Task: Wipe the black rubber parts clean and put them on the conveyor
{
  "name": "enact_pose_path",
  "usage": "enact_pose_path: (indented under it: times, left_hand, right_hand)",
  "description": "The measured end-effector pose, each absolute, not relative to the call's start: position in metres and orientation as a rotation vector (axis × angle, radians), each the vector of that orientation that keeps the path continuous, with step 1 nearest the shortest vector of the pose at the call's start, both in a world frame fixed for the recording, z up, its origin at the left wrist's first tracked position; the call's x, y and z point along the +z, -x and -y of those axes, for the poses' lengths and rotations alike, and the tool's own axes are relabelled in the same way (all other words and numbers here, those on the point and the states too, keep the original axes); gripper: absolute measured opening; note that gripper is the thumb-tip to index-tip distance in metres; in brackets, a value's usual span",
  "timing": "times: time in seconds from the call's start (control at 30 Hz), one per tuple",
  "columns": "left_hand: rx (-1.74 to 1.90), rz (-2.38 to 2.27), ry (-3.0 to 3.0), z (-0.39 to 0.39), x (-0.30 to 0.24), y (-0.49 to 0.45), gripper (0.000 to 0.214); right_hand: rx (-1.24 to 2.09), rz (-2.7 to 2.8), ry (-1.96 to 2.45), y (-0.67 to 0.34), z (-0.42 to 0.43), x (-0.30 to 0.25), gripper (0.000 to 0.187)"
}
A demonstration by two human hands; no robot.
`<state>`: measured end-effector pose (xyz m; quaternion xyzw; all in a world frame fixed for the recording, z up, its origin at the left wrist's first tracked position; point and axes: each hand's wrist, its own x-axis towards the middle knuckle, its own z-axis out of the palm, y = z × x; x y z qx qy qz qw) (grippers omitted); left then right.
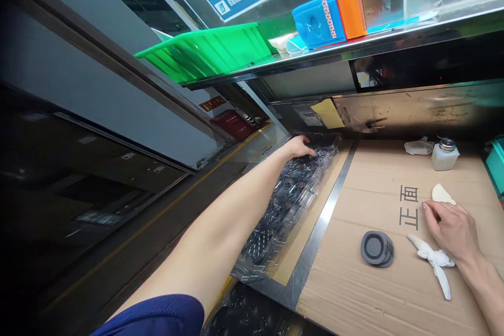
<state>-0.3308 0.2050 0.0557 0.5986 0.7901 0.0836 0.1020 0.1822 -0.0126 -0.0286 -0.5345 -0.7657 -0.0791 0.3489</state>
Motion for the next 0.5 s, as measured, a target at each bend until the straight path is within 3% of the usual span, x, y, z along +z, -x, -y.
enact_pose_path:
  times: [0.3, 0.5]
  left_hand:
    - [0.24, -2.396, -1.659, -0.2054, 0.0502, 0.3331, 0.052]
    - [0.291, -2.408, -1.632, -0.2098, 0.0466, 0.3303, 0.052]
  right_hand:
    - [-0.218, 1.991, 1.374, -0.1825, 0.0123, -0.0291, 0.025]
    - [-0.223, 1.995, 1.374, -0.1824, 0.0121, -0.028, 0.025]
